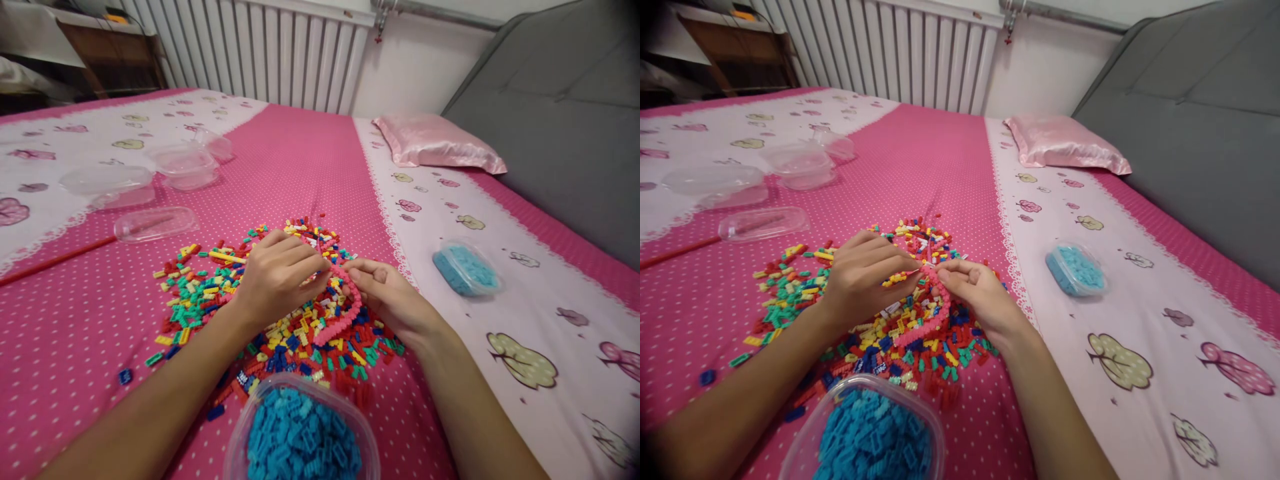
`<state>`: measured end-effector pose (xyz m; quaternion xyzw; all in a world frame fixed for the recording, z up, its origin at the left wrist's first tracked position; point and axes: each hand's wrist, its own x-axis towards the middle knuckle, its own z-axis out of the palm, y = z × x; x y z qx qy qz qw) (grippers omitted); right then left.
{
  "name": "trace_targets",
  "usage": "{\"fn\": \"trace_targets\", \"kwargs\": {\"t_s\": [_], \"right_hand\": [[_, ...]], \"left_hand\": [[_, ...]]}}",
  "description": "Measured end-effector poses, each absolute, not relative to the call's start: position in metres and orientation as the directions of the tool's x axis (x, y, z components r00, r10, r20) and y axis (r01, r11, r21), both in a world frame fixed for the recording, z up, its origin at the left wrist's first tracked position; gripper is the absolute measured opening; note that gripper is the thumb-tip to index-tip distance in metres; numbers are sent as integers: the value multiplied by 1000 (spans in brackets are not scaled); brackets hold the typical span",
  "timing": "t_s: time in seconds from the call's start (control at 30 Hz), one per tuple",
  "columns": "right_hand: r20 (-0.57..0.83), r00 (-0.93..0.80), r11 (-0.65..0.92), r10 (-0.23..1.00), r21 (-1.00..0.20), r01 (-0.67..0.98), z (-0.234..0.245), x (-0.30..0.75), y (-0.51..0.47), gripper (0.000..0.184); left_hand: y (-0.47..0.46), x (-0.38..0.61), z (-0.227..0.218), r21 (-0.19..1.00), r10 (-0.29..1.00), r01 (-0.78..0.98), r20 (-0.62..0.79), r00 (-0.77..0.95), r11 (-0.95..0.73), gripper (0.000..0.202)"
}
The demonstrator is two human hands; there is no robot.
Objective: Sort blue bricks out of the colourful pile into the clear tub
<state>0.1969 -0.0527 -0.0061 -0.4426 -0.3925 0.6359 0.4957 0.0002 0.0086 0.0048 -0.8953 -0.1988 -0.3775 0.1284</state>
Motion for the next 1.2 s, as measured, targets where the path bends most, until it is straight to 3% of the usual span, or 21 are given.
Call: {"fn": "trace_targets", "kwargs": {"t_s": [0.5,0.6,0.73,0.9,1.03,1.2], "right_hand": [[-169,-155,-217,973,-896,-388,-8,193,-52,28],[-150,-145,-194,978,-905,-378,-9,193,-51,32],[-98,-50,-107,994,-968,-225,-13,194,-49,33],[239,34,235,970,-966,109,-21,196,-46,18],[285,19,275,958,-939,208,-21,194,-46,24],[399,188,330,897,-890,315,-17,192,-49,14]], "left_hand": [[8,1,1,-2,290,424,726,623,-906,10],[8,2,0,91,397,474,695,600,-876,12],[10,3,-3,294,594,545,606,529,-785,14],[12,4,-5,445,806,683,439,398,-579,17],[10,4,-5,389,836,767,430,339,-511,19],[7,5,-5,275,796,795,474,378,-541,18]]}}
